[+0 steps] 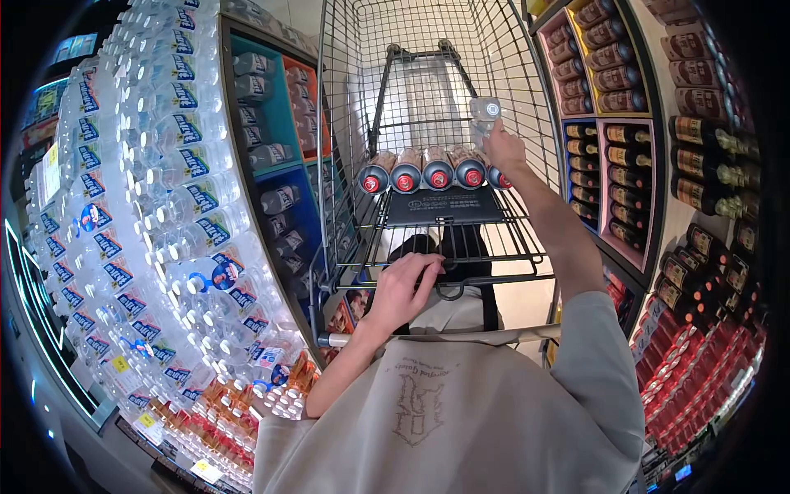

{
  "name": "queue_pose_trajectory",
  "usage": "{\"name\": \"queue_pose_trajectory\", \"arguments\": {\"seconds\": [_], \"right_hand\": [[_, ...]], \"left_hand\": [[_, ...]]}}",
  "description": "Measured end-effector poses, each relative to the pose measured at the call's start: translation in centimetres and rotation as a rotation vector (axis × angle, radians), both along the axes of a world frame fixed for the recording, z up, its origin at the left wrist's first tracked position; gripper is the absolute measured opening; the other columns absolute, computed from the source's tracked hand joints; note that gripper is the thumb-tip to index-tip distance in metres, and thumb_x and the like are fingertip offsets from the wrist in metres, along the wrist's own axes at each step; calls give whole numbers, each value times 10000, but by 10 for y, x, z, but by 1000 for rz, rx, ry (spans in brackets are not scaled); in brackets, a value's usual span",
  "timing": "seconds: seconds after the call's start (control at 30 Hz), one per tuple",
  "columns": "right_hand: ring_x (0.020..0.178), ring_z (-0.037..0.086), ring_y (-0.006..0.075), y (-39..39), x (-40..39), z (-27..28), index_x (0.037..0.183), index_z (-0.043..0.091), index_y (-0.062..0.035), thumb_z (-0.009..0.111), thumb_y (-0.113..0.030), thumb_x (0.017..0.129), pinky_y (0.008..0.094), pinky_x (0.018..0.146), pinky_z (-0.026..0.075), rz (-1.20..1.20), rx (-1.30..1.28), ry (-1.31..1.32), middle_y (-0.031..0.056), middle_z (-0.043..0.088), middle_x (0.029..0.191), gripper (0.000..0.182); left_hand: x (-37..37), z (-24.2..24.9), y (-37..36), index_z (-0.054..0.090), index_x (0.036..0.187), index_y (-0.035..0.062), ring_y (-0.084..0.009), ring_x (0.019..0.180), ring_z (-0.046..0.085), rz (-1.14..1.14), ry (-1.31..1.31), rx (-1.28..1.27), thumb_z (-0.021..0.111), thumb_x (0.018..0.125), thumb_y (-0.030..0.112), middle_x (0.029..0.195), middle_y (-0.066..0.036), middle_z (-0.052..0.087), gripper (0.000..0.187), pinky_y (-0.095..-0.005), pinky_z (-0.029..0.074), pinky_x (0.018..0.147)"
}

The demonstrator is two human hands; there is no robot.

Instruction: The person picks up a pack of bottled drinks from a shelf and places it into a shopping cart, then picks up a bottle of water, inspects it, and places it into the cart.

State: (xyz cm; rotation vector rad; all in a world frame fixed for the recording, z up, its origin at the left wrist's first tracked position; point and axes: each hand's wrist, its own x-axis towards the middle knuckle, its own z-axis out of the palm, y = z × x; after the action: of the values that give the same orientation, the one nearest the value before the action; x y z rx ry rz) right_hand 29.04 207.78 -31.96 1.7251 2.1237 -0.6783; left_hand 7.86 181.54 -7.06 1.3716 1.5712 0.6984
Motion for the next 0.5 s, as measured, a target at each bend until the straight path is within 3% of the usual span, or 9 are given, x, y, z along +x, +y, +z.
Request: {"name": "queue_pose_trajectory", "arguments": {"seconds": [0.27, 0.47, 0.5], "right_hand": [[871, 733, 450, -10, 5, 57, 1301, 438, 45, 588, -389, 1041, 546, 805, 569, 119, 108, 119, 260, 750, 929, 528], [829, 733, 439, -14, -8, 169, 1228, 482, 13, 607, -415, 1024, 546, 787, 562, 208, 180, 226, 247, 742, 845, 491], [820, 730, 437, -16, -9, 188, 1181, 510, -33, 638, -433, 1005, 534, 761, 555, 205, 218, 266, 233, 739, 831, 456]], "left_hand": [[-3, -1, -2, 726, 1149, -5, -269, 909, 772, 82, -98, 23, 616, 1071, 126, 955, -122, 781, 188, -356, 586, 821], [-7, 2, -9, 711, 1156, -13, -269, 915, 773, 83, -136, 94, 610, 1075, 130, 968, -129, 782, 193, -354, 584, 836], [-9, 2, -11, 704, 1164, -14, -269, 917, 773, 90, -138, 105, 610, 1077, 134, 972, -132, 783, 195, -355, 585, 841]]}}
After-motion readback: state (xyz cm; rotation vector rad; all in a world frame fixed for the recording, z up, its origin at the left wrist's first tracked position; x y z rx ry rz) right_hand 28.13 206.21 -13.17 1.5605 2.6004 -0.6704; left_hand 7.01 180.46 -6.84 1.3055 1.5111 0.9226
